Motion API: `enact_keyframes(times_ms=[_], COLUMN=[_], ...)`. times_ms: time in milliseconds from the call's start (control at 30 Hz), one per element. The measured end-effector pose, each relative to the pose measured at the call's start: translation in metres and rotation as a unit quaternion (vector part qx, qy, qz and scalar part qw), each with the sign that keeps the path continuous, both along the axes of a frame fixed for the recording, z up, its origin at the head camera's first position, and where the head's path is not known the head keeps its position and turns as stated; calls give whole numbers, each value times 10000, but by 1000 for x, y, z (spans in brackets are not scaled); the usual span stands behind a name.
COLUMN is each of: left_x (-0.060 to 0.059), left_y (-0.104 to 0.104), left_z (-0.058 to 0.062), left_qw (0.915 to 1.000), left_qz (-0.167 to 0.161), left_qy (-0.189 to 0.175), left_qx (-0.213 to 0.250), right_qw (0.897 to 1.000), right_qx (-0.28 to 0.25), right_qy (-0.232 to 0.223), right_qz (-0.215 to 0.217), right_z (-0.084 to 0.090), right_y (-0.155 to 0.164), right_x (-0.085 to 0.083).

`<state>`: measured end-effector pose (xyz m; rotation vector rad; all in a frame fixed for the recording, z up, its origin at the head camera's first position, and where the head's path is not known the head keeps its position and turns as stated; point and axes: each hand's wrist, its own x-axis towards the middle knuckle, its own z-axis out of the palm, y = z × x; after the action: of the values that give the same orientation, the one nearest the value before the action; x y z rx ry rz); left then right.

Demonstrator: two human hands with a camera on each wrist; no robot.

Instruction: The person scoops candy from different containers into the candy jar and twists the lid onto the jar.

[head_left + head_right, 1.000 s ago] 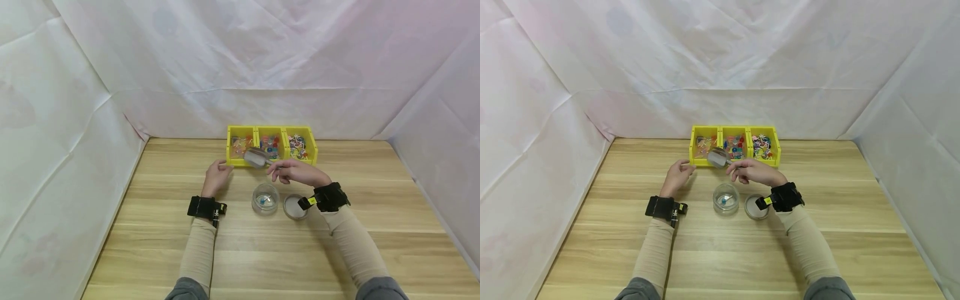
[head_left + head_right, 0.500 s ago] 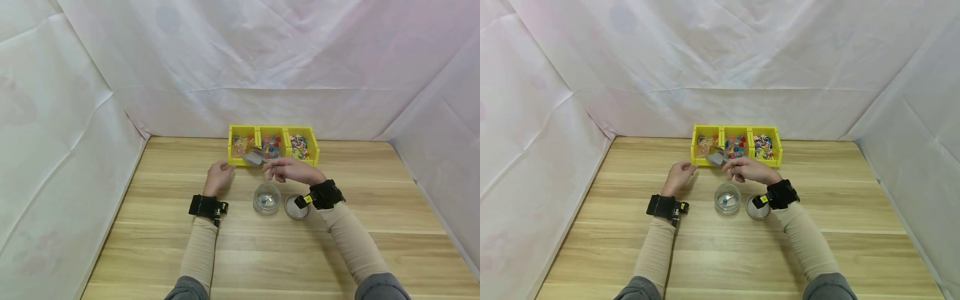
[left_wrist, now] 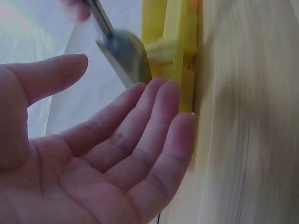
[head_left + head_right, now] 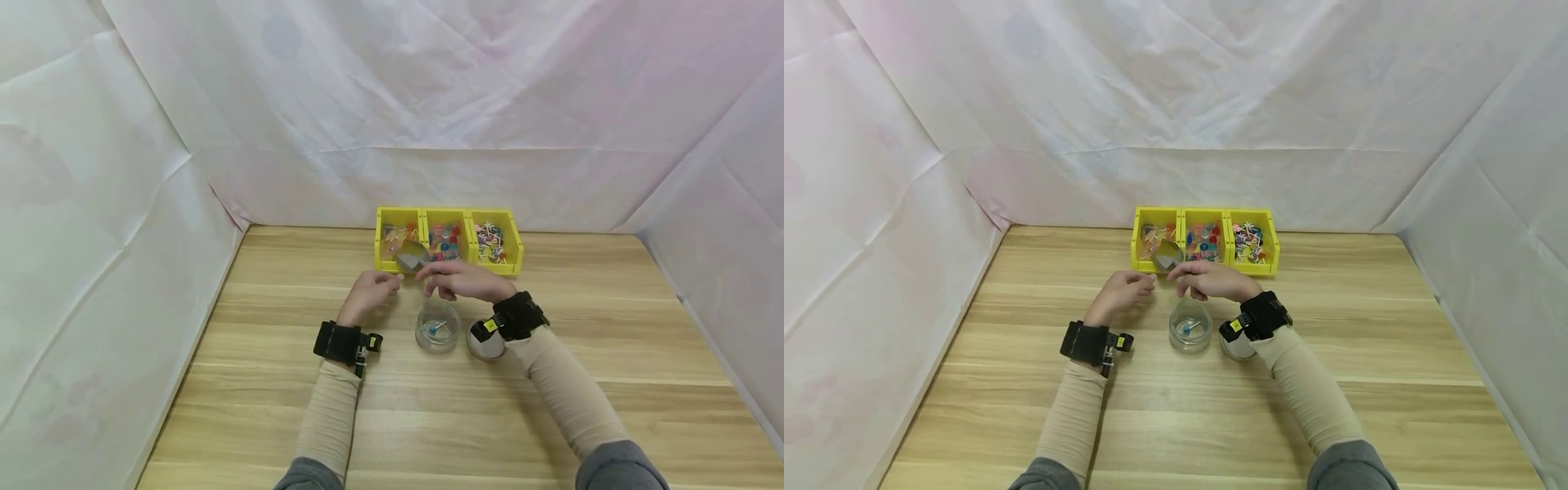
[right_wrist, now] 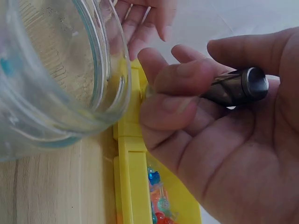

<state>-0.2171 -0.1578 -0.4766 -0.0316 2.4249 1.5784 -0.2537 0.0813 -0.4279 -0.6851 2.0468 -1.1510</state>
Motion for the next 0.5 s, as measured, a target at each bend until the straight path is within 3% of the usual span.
enact_keyframes(times_ms=[267, 500], left_x=[-1, -1], left_y=[18, 25], left_z=[-1, -4], left_qw=[9975, 9969], left_qz=[-299, -324], left_qy=[167, 135], left_qx=[612, 701], right_qw=[9986, 9925], right_qx=[130, 249], right_qy=[205, 558], right_qz=[466, 1057], right_z=[-4, -4], right_y=[-10, -19], right_x=[-6, -7])
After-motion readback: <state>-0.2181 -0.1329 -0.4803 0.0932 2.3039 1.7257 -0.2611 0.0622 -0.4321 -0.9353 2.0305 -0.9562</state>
